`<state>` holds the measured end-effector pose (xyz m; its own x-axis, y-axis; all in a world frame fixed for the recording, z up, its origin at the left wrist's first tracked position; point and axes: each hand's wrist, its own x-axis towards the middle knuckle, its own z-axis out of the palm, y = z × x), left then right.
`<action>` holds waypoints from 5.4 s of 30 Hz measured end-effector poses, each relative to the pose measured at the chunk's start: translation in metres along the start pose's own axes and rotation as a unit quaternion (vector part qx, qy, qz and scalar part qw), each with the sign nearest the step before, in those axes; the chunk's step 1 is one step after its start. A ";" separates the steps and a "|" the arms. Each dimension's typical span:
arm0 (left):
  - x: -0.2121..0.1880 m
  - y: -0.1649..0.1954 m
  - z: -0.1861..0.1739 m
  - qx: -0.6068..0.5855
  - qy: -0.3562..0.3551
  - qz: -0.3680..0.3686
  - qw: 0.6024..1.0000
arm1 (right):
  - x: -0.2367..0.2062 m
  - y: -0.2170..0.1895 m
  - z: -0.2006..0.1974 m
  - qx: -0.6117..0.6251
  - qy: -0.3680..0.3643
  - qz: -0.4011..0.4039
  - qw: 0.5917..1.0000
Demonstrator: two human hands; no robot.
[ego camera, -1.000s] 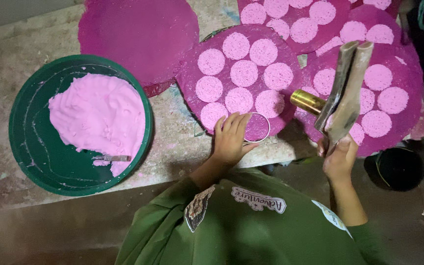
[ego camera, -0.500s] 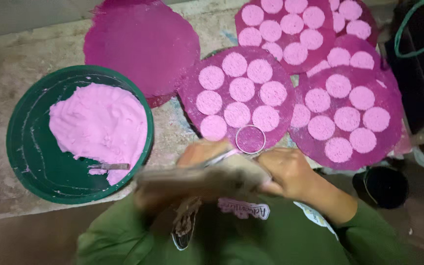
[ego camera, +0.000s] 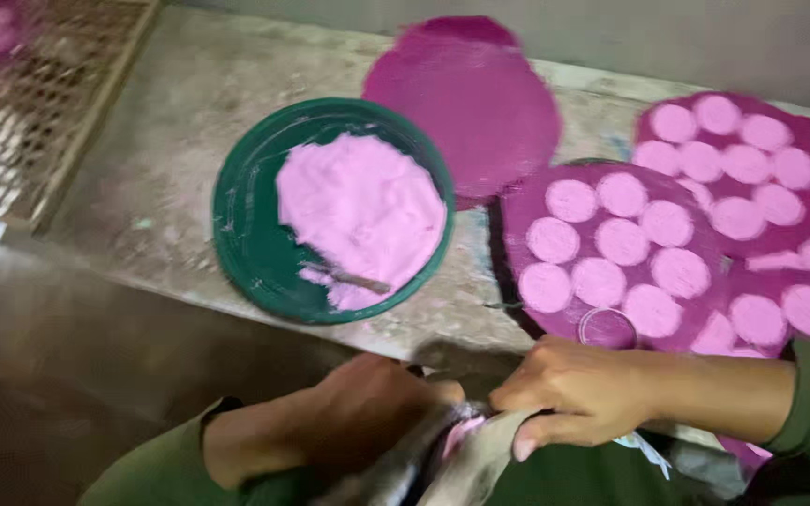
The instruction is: The person uses a manual press to form pink dough into small round discs, repeatedly loading dough, pressing, and ejecting the discs onto a tray. The person then transfers the formed discs into a steamer and places them on a drying rack.
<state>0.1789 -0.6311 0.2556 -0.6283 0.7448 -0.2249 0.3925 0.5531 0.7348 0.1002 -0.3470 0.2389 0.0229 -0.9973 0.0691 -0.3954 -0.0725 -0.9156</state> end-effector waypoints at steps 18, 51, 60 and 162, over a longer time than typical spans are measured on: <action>-0.139 -0.277 -0.050 -0.366 0.508 0.009 0.780 | 0.325 0.119 -0.130 -0.516 0.311 0.068 0.795; -0.120 -0.390 -0.048 0.055 0.687 -0.110 0.716 | 0.283 0.157 -0.074 -0.232 -0.133 0.454 0.850; -0.106 -0.338 -0.081 0.045 0.571 -0.154 0.805 | 0.267 0.094 -0.133 -0.116 0.072 0.279 0.951; 0.216 0.000 0.181 -0.063 0.380 -0.019 0.923 | -0.253 0.041 0.181 0.205 0.459 0.221 0.836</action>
<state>0.1647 -0.4025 0.0917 -0.9484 0.2221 0.2262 0.3091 0.4901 0.8150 0.2446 -0.0985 0.1119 -0.8308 -0.5158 -0.2094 0.1736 0.1173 -0.9778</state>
